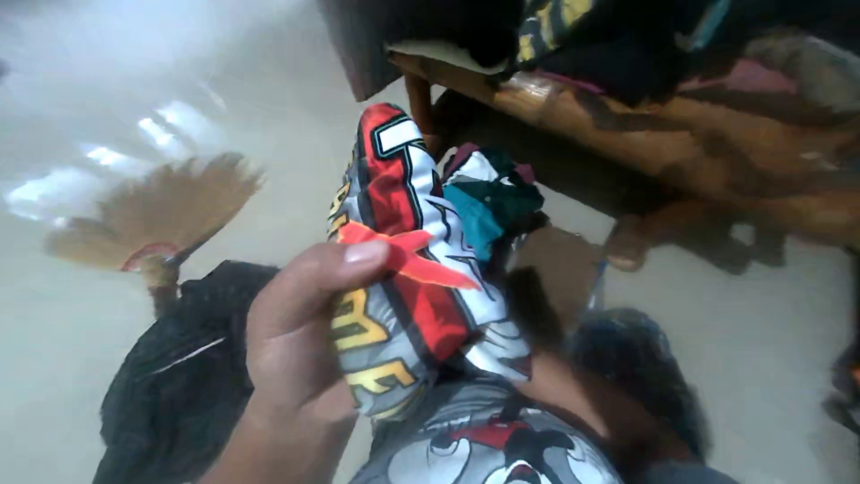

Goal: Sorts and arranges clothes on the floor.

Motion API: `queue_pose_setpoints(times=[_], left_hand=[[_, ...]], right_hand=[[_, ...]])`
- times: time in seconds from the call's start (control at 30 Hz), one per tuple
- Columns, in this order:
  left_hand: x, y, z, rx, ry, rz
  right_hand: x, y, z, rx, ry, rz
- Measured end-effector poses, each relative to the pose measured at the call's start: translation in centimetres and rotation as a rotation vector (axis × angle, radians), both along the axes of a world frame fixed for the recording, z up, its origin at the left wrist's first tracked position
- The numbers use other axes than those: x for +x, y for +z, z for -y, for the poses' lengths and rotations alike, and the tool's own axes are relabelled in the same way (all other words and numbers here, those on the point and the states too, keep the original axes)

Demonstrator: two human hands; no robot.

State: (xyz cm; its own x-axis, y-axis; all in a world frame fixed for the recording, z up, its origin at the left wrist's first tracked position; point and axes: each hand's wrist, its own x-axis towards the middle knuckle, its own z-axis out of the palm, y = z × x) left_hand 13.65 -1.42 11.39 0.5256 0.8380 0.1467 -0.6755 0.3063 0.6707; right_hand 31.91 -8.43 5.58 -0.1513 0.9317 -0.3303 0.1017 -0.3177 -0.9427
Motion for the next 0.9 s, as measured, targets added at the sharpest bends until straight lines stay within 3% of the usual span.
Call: queue_pose_setpoints(times=[0.07,0.13,0.2,0.27,0.37,0.43,0.5,0.57,0.63,0.73,0.8,0.9], left_hand=[[1.6,-0.4,-0.1,-0.022,-0.038,0.015],[2.8,-1.4,0.0,-0.068,-0.043,-0.018],[4.3,-3.3,0.1,-0.105,-0.033,-0.078],[6.1,-5.5,0.0,-0.132,-0.021,-0.178],[9.3,-9.2,0.2,-0.201,-0.046,-0.296],[11.5,-12.2,0.7,-0.282,-0.056,-0.383],[13.2,-16.7,1.4,-0.351,-0.091,-0.549],[13.4,-21.8,2.0,-0.381,-0.241,-0.803],[12.7,-25.0,2.2,-0.41,-0.423,-1.023],[10.4,-24.6,1.2,-0.315,-0.56,-1.035],[8.2,-24.0,-0.5,-0.182,-0.452,-1.038],[5.3,-23.5,-3.0,-0.24,-0.108,-1.031]], right_hand=[[3.8,-3.3,0.2,0.255,-0.131,0.138],[10.5,-9.8,-4.9,0.55,-0.056,-0.114],[16.0,-9.5,-9.0,0.437,-0.166,-0.131],[20.3,-5.0,-10.1,0.225,-0.305,0.053],[25.7,-2.4,-11.5,0.131,-0.295,0.388],[28.1,-3.5,-13.3,0.109,-0.238,0.643],[29.7,-7.7,-15.4,0.174,-0.18,0.935],[28.2,-12.4,-15.8,0.179,-0.115,1.196],[24.6,-16.7,-14.8,0.091,0.008,1.282],[18.9,-23.3,-11.2,-0.169,0.17,1.125],[16.8,-26.3,-9.1,-0.285,0.219,1.059],[15.4,-25.6,-8.6,-0.297,0.225,1.133]])
